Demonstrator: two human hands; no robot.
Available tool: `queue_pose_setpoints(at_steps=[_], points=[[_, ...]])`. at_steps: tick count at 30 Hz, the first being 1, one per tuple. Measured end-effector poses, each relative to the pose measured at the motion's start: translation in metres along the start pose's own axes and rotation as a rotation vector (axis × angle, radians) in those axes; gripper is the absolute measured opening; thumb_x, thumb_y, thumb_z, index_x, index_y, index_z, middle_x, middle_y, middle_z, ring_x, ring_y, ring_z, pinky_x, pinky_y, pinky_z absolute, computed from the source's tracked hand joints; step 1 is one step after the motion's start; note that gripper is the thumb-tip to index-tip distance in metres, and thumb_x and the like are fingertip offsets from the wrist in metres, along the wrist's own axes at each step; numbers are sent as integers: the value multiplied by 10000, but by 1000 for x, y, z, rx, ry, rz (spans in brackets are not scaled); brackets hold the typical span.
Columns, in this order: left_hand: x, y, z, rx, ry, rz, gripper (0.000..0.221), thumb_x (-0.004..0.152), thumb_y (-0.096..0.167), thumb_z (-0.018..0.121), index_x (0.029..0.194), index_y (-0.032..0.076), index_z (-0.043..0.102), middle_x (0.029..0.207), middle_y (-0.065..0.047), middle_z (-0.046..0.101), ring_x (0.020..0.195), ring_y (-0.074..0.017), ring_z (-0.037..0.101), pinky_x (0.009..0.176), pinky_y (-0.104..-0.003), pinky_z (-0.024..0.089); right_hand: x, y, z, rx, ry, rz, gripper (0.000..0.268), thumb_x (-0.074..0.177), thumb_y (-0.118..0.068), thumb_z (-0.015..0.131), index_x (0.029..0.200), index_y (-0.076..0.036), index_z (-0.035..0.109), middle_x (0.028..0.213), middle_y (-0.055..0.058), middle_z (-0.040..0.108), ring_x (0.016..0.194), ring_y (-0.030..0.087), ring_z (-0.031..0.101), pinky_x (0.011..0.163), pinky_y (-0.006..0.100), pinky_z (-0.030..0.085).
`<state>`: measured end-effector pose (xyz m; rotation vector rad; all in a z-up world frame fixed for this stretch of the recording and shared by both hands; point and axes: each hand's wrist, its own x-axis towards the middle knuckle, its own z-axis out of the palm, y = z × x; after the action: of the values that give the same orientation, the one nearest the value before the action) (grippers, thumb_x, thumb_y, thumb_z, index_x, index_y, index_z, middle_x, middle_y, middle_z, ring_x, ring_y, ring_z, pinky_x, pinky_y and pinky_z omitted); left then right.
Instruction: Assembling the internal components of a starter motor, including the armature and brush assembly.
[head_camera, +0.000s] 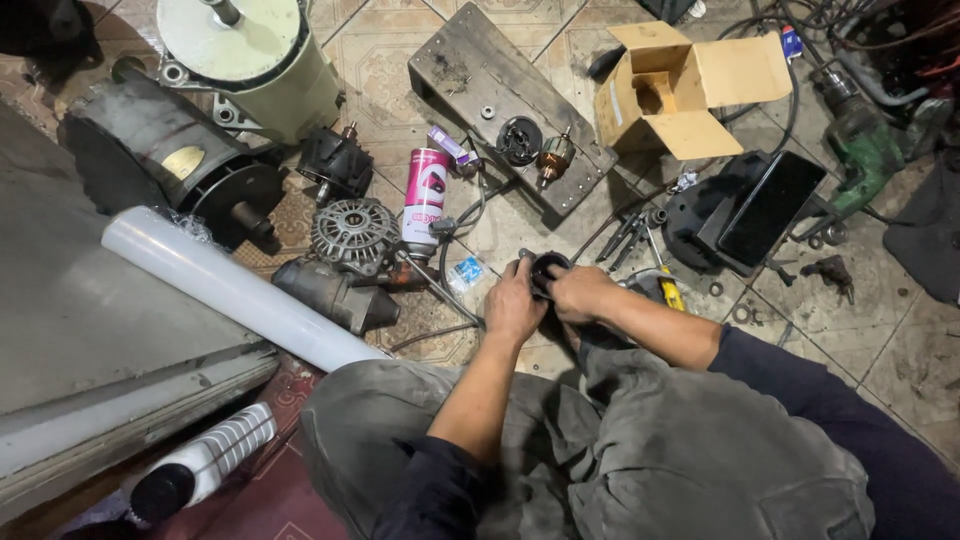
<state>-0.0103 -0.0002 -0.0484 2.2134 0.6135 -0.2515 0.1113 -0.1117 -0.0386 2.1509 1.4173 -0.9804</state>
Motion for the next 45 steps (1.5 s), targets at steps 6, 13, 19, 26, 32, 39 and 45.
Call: queue_pose_setpoints(at_steps=[6, 13, 19, 26, 32, 39, 45], points=[[-2, -1, 2, -22, 1, 3, 670, 767, 239, 729, 1380, 217, 458, 1354, -140, 578, 1138, -448, 670, 949, -548, 581, 0, -3, -6, 34, 14, 31, 413, 794, -291, 557, 1098, -127, 785, 1300, 120, 693, 1037, 415, 735, 849, 558, 612], [0, 2, -1, -27, -4, 8, 696, 782, 252, 735, 1413, 210, 444, 1360, -157, 570, 1141, -463, 665, 940, -569, 581, -4, -7, -4, -54, 73, 49, 364, 808, -330, 604, 1045, -151, 814, 1199, 104, 754, 1047, 365, 746, 836, 511, 621], [-1, 2, -2, 6, -19, -5, 712, 778, 261, 746, 1424, 232, 447, 1364, -133, 576, 1154, -436, 667, 930, -558, 587, -6, -13, -7, -20, 58, 61, 350, 812, -345, 591, 998, -154, 818, 1128, 98, 787, 1069, 343, 745, 843, 547, 614], [-1, 9, -7, -2, -9, -2, 647, 800, 258, 693, 1406, 217, 470, 1377, -138, 569, 1118, -455, 675, 928, -565, 584, 9, -5, 14, 17, 28, 94, 379, 774, -308, 665, 1037, -73, 805, 1236, 142, 735, 1051, 395, 708, 784, 598, 598], [-1, 4, 0, 25, 18, 8, 626, 802, 261, 684, 1393, 223, 481, 1354, -134, 581, 1093, -457, 687, 912, -560, 590, 20, -2, 42, 22, 67, 61, 409, 781, -281, 625, 1095, -73, 784, 1300, 118, 693, 1080, 409, 678, 801, 584, 605], [-2, 0, 1, 21, 31, -2, 604, 824, 268, 645, 1397, 229, 460, 1339, -129, 575, 1133, -444, 671, 928, -550, 582, 10, -15, 31, -85, 153, 83, 395, 815, -278, 569, 1083, -87, 787, 1271, 74, 696, 1077, 380, 652, 781, 545, 607], [-2, 4, -4, 12, 22, -7, 569, 848, 328, 639, 1385, 241, 470, 1344, -126, 579, 1142, -445, 668, 937, -560, 574, 23, -12, 47, -139, 167, 94, 342, 816, -243, 563, 1003, -66, 789, 1103, 104, 736, 949, 364, 677, 662, 578, 587]])
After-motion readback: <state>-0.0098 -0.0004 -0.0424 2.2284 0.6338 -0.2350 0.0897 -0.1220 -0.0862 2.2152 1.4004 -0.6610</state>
